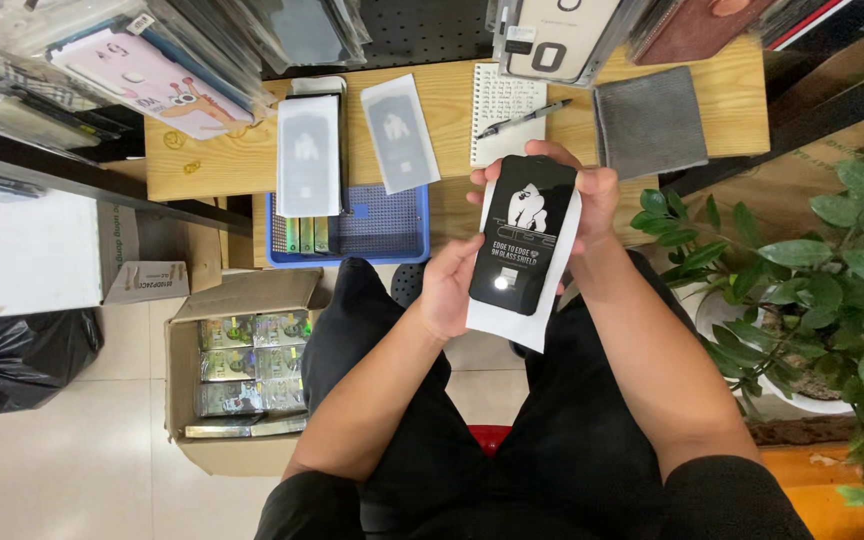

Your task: The person picks up several mobile phone screen protectors by hand, moves them between a blue plastic tray and their lap, and finally gathers the stack to place them into a product box.

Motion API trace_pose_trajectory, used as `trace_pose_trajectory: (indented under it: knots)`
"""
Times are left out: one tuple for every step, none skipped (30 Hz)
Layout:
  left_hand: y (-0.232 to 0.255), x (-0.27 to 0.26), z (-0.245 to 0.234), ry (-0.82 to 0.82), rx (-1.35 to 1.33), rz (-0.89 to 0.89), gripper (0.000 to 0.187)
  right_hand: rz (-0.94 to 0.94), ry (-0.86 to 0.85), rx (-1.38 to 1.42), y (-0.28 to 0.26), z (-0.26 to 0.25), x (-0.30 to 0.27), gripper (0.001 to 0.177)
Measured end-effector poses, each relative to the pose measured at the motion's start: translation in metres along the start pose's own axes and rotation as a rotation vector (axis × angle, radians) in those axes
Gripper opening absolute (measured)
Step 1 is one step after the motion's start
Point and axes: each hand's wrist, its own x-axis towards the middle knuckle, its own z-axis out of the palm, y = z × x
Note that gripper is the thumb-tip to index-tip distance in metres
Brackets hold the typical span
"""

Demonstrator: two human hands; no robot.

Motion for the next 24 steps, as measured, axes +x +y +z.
trace_pose_trajectory:
  knots:
    - [0.001,0.007,-0.014,0.011,0.043,0.018,0.039,-0.004,0.014,-0.020,0.000,0.003,0.000,0.055]
    - [0.001,0.014,-0.029,0.023,0.085,0.037,0.037,-0.008,0.029,-0.040,0.000,0.005,0.001,0.057]
    - [-0.001,0.019,-0.042,0.023,0.084,0.037,0.037,-0.008,0.030,-0.040,0.000,0.005,0.001,0.057]
    - [-0.003,0.024,-0.055,0.080,0.138,0.063,0.038,-0.010,0.056,-0.065,0.000,0.005,0.001,0.057]
    - [-0.005,0.029,-0.069,0.137,0.192,0.089,0.039,-0.011,0.082,-0.091,0.000,0.005,0.001,0.058]
    - [-0.005,0.023,-0.052,0.137,0.191,0.090,0.039,-0.009,0.082,-0.091,-0.002,0.009,0.002,0.058]
    - [-0.005,0.016,-0.036,0.211,0.402,0.172,0.051,-0.028,0.176,-0.199,-0.003,0.013,0.004,0.060]
    - [-0.004,0.008,-0.019,0.286,0.614,0.256,0.070,-0.044,0.269,-0.306,-0.004,0.017,0.006,0.063]
    - [-0.001,0.009,-0.008,0.288,0.611,0.258,0.070,-0.040,0.268,-0.305,-0.005,0.016,0.008,0.063]
    - [0.002,0.009,0.003,0.244,0.629,0.316,0.059,-0.216,0.239,-0.669,-0.005,0.014,0.011,0.065]
    - [0.005,0.009,0.014,0.200,0.646,0.374,0.051,-0.396,0.203,-1.029,-0.006,0.013,0.014,0.067]
    - [0.012,0.014,-0.011,0.203,0.643,0.379,0.051,-0.391,0.199,-1.027,-0.008,0.028,0.013,0.067]
    - [0.018,0.019,-0.036,0.251,0.715,0.387,0.051,-0.410,0.160,-1.284,-0.010,0.043,0.011,0.062]
    - [0.025,0.024,-0.061,0.300,0.787,0.393,0.052,-0.424,0.117,-1.539,-0.012,0.058,0.010,0.057]
    - [0.027,0.023,-0.059,0.304,0.783,0.397,0.052,-0.419,0.112,-1.536,-0.013,0.057,0.010,0.057]
    - [0.029,0.021,-0.056,0.220,0.769,0.408,0.040,-0.449,0.072,-1.719,-0.014,0.057,0.009,0.061]
    - [0.031,0.020,-0.054,0.136,0.756,0.419,0.031,-0.477,0.028,-1.902,-0.015,0.057,0.008,0.065]
    - [0.031,0.021,-0.057,0.140,0.754,0.420,0.031,-0.474,0.026,-1.900,-0.014,0.056,0.008,0.065]
    - [0.031,0.022,-0.061,0.131,0.742,0.427,0.032,-0.490,0.043,-1.961,-0.014,0.054,0.007,0.065]
    - [0.031,0.024,-0.064,0.120,0.729,0.437,0.034,-0.509,0.058,-2.024,-0.013,0.053,0.007,0.064]
    - [0.032,0.022,-0.059,0.122,0.727,0.439,0.034,-0.507,0.054,-2.023,-0.013,0.052,0.007,0.064]
    - [0.033,0.021,-0.054,0.113,0.731,0.446,0.034,-0.517,0.063,-2.074,-0.013,0.051,0.006,0.066]
    - [0.034,0.019,-0.049,0.104,0.734,0.452,0.034,-0.526,0.071,-2.125,-0.013,0.050,0.006,0.068]
    - [0.034,0.021,-0.055,0.106,0.732,0.456,0.034,-0.525,0.066,-2.123,-0.012,0.050,0.006,0.068]
